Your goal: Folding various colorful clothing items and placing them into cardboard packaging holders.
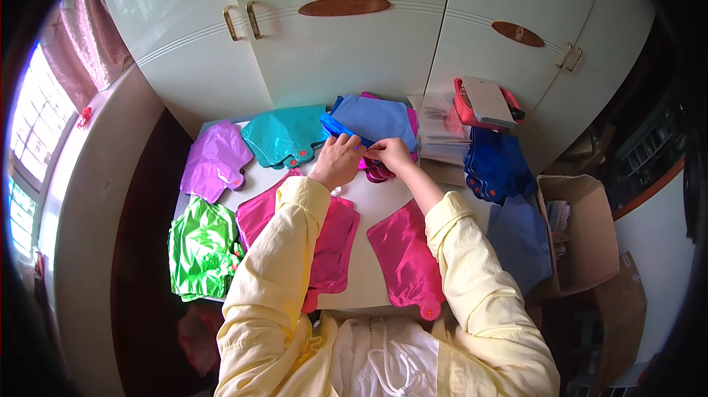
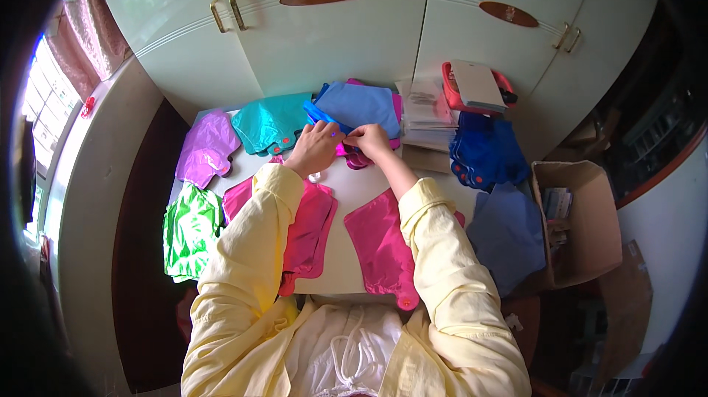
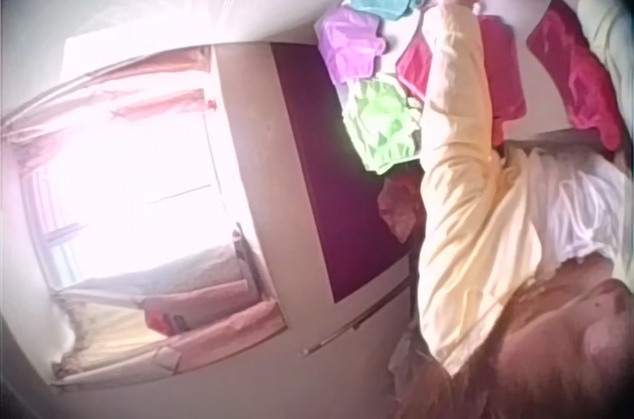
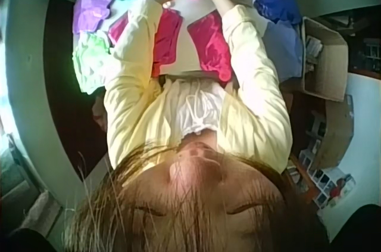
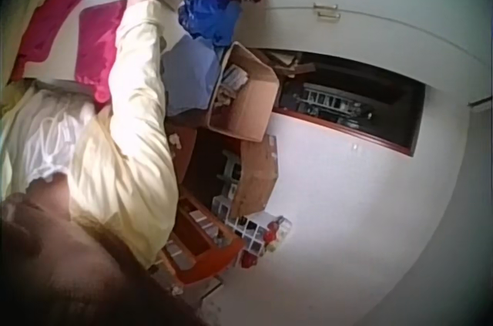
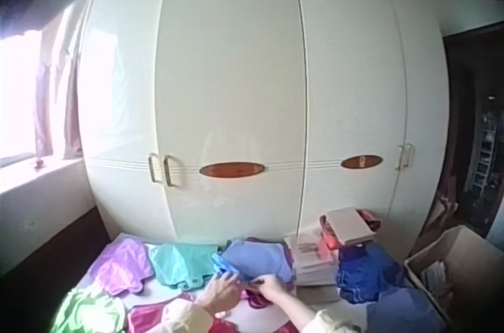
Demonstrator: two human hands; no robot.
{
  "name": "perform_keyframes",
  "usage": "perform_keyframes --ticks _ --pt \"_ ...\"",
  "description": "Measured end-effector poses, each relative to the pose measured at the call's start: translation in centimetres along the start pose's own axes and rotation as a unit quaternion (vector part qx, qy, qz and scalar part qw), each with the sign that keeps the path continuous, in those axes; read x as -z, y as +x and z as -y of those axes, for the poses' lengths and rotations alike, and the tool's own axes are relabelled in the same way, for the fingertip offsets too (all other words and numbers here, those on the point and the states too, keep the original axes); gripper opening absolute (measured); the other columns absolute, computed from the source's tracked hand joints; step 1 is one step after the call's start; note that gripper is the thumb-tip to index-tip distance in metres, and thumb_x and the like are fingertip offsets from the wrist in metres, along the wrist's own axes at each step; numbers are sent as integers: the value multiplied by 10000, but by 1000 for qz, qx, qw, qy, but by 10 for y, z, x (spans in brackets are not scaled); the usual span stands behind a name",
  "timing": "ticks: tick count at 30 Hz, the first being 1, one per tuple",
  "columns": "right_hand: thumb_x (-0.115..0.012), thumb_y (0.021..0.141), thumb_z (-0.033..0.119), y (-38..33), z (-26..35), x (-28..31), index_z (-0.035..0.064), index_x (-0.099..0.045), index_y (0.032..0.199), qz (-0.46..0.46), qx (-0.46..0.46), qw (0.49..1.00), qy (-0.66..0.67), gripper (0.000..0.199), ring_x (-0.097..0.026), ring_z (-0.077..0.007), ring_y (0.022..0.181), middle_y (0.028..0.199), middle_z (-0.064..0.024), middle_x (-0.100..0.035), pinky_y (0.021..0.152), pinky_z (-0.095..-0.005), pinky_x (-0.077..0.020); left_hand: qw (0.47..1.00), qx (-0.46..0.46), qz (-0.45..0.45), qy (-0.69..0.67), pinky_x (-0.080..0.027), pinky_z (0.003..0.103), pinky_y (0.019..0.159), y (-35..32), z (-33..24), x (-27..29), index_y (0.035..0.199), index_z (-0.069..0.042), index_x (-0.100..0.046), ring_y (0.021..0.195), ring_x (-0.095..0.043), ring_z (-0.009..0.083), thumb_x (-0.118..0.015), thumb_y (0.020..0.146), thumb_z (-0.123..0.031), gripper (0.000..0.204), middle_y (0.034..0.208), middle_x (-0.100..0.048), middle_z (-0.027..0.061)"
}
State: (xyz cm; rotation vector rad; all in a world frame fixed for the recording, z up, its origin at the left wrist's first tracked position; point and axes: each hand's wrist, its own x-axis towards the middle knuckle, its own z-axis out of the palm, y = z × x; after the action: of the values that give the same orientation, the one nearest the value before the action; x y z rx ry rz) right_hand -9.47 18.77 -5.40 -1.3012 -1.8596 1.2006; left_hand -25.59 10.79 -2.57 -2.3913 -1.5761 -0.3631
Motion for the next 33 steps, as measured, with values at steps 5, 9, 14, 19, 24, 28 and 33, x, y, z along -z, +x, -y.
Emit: perform_keyframes --ticks 5,9,14,19,24,28,33 --pt "-729 792 147 7 -9 0 28 -707 863 16 -3 999 41 140 -595 -77 676 783 -26 -684 637 -240 -474 1000 -17 2 11 -394 371 848 -1 3 0 1099 -124 -612 1029 -507 201 -604 751 -150 349 1032 -546 28" --pt "-701 816 117 15 -19 -1 22 -686 885 35 1 996 77 118 -586 -76 676 795 -23 -671 636 -235 -471 999 -35 -17 37 -400 359 845 0 2 -2 1063 -121 -616 994 -531 195 -606 748 -158 317 993 -561 24" --pt "-690 821 106 11 -13 -1 25 -674 889 41 -14 993 106 107 -563 -69 670 769 -6 -646 613 -234 -462 995 -85 -38 40 -416 348 829 -3 3 -2 907 -115 -649 971 -549 179 -609 752 -178 172 931 -585 5" --pt "-696 785 117 4 -4 -5 38 -665 905 -22 78 996 -28 147 -549 -84 643 729 -17 -630 590 -260 -455 994 -101 4 52 -434 372 831 -6 11 -20 836 -112 -643 924 -595 196 -591 797 -217 124 935 -620 11" --pt "-639 768 107 1 -3 -15 69 -647 920 -124 196 971 -64 156 -626 -284 733 796 -114 -652 647 -372 -487 996 -10 92 -8 -465 410 800 -4 -1 -25 869 -104 -631 929 -624 234 -553 869 -253 168 991 -635 54" --pt "-609 765 113 0 6 -16 98 -661 921 -91 217 962 -136 166 -629 -346 821 868 -146 -654 698 -417 -497 996 -3 91 4 -469 431 815 -9 -2 -24 942 -102 -634 1004 -600 252 -543 884 -287 214 1019 -633 81" --pt "-603 770 114 3 1 -23 105 -701 859 -75 272 945 -163 132 -634 -327 841 860 -140 -662 738 -415 -506 979 6 202 31 -451 463 881 -2 -4 -24 1120 -108 -594 1123 -543 264 -557 868 -377 370 1130 -607 101"
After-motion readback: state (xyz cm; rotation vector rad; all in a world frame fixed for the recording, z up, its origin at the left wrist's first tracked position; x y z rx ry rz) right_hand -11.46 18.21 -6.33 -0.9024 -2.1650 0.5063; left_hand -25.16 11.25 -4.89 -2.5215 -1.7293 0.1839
